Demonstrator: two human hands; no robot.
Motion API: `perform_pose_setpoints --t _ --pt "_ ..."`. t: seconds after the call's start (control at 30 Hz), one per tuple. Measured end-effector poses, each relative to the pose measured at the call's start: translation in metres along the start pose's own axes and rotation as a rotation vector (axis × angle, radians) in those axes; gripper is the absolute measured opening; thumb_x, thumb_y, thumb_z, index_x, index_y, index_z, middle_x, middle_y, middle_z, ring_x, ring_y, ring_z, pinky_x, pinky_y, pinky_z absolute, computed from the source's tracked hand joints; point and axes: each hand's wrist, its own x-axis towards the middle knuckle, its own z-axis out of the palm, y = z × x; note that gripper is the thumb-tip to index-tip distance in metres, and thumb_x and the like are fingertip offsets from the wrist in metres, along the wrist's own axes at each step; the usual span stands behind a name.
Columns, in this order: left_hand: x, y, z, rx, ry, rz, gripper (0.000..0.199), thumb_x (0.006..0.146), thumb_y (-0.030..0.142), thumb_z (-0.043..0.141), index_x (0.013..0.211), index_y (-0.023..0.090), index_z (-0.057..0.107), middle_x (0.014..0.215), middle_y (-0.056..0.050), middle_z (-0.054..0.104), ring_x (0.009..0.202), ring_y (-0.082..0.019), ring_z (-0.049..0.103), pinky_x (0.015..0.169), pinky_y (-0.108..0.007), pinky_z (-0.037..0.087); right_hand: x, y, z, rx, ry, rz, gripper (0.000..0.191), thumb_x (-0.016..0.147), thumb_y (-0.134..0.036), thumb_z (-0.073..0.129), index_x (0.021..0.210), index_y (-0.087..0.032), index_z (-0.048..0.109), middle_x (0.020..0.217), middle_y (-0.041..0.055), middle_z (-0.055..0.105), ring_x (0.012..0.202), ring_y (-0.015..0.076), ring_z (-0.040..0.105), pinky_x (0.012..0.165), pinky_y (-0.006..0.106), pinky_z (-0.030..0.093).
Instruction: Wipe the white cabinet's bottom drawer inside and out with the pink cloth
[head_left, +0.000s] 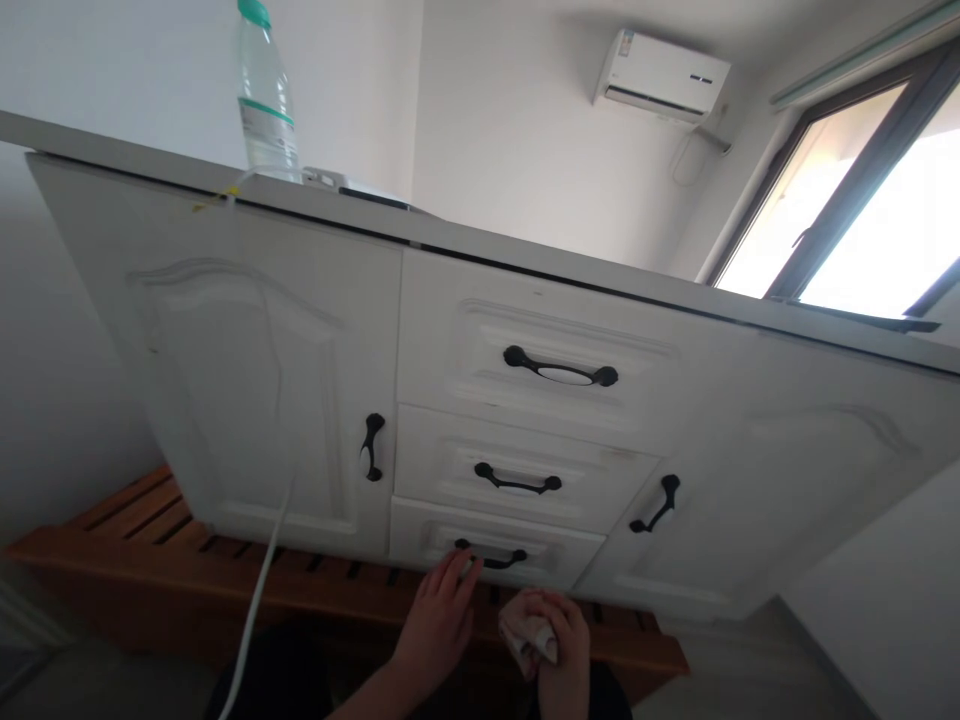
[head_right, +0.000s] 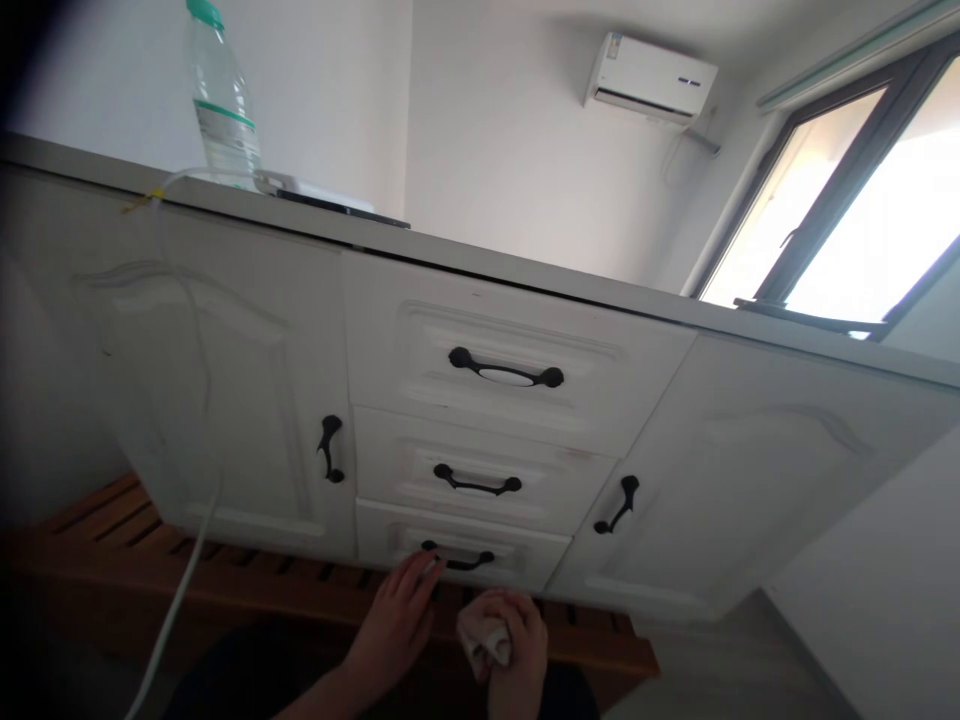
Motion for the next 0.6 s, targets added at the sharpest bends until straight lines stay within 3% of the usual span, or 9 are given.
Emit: perform_pose_setpoints --t 0.13,0.33,0.47,0.6 --pt "0.035 0.020 -0.007 -0.074 -0.106 0.014 0.063 0.082 0.006 0.047 0.141 0.027 0.052 0.144 -0.005 0.058 0.136 -0.026 0.048 0.116 -0.048 0.036 0.005 -0.019 -0.004 0.046 0.041 -0.100 0.027 0.072 -0.012 0.058 0.084 -0.024 0.079 0.099 0.0091 0.071 0.091 0.0258 0.070 0.079 0.036 0.057" --pt "0.039 0.029 -0.009 -0.116 -0.085 -0.070 0.054 0.083 0.007 0.045 0.132 0.025 0.056 0.135 -0.008 0.058 0.127 -0.028 0.050 0.106 -0.046 0.038 0.002 -0.014 -0.036 0.023 0.029 -0.181 0.028 0.075 -0.010 0.057 0.091 -0.025 0.075 0.099 0.0091 0.070 0.088 0.0267 0.073 0.072 0.038 0.061" --pt "0.024 0.037 -0.018 -0.157 -0.094 -0.096 0.032 0.087 0.014 0.046 0.112 0.025 0.062 0.122 -0.005 0.061 0.118 -0.026 0.052 0.102 -0.043 0.038 -0.015 -0.017 -0.041 -0.038 0.037 -0.136 0.029 0.078 -0.008 0.055 0.094 -0.025 0.072 0.104 0.0104 0.068 0.095 0.0290 0.072 0.078 0.041 0.061" --pt "-0.018 0.050 -0.020 -0.187 -0.149 -0.112 0.033 0.086 0.014 0.047 0.112 0.027 0.063 0.123 -0.004 0.062 0.120 -0.027 0.052 0.104 -0.045 0.037 -0.024 -0.032 -0.039 0.004 0.146 -0.165 0.028 0.079 -0.012 0.057 0.098 -0.028 0.072 0.108 0.0110 0.065 0.096 0.0309 0.070 0.076 0.043 0.061"
